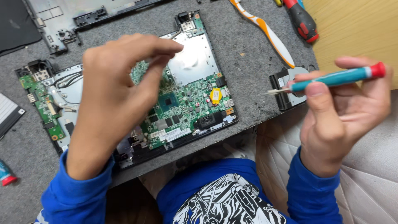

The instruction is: The person cleans the exposed motherboard and internal components of a disassembled laptop using a toothbrush and a screwdriver. They brush various areas of the circuit board and use the screwdriver to manipulate small parts and connectors.

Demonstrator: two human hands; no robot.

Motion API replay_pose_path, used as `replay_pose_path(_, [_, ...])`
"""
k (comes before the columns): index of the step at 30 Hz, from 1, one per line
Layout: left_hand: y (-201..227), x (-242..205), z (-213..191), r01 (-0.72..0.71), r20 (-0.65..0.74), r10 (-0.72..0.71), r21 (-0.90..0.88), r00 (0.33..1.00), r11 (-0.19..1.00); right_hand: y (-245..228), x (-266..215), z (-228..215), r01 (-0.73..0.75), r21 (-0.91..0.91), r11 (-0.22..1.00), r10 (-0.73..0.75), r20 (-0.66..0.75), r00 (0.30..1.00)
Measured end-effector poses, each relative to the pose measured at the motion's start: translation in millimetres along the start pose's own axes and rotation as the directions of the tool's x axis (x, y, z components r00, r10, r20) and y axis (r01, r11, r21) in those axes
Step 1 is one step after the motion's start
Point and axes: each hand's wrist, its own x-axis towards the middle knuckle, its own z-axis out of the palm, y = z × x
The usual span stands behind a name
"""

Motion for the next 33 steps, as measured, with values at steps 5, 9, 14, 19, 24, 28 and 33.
replay_pose_path(5, [-11,-19,-19,0.073,-0.037,-0.071,0.071,0.997,0.995,-25,2,51,0.036,0.011,0.999,-0.038,0.247,0.968])
replay_pose_path(9, [-20,-25,-23,0.110,-0.056,-0.107,0.056,0.993,0.992,-33,0,73,0.045,-0.019,0.999,-0.034,0.372,0.928])
replay_pose_path(14, [-26,-28,-21,0.079,-0.091,-0.079,-0.007,0.993,0.997,-30,-7,93,0.103,-0.022,0.994,-0.085,0.416,0.905])
replay_pose_path(19, [-26,-28,-20,0.060,-0.099,-0.069,-0.092,0.993,0.994,-34,-5,98,0.173,-0.077,0.982,-0.123,0.433,0.893])
replay_pose_path(24, [-28,-29,-17,0.034,-0.118,-0.045,-0.088,0.992,0.996,-33,-6,98,0.243,-0.143,0.960,-0.161,0.431,0.888])
replay_pose_path(28, [-26,-28,-18,0.030,-0.129,-0.044,-0.113,0.991,0.993,-30,-6,97,0.238,-0.123,0.964,-0.164,0.430,0.888])
replay_pose_path(33, [-25,-28,-18,0.033,-0.131,-0.053,-0.147,0.990,0.989,-31,-9,97,0.206,-0.133,0.970,-0.134,0.416,0.899])
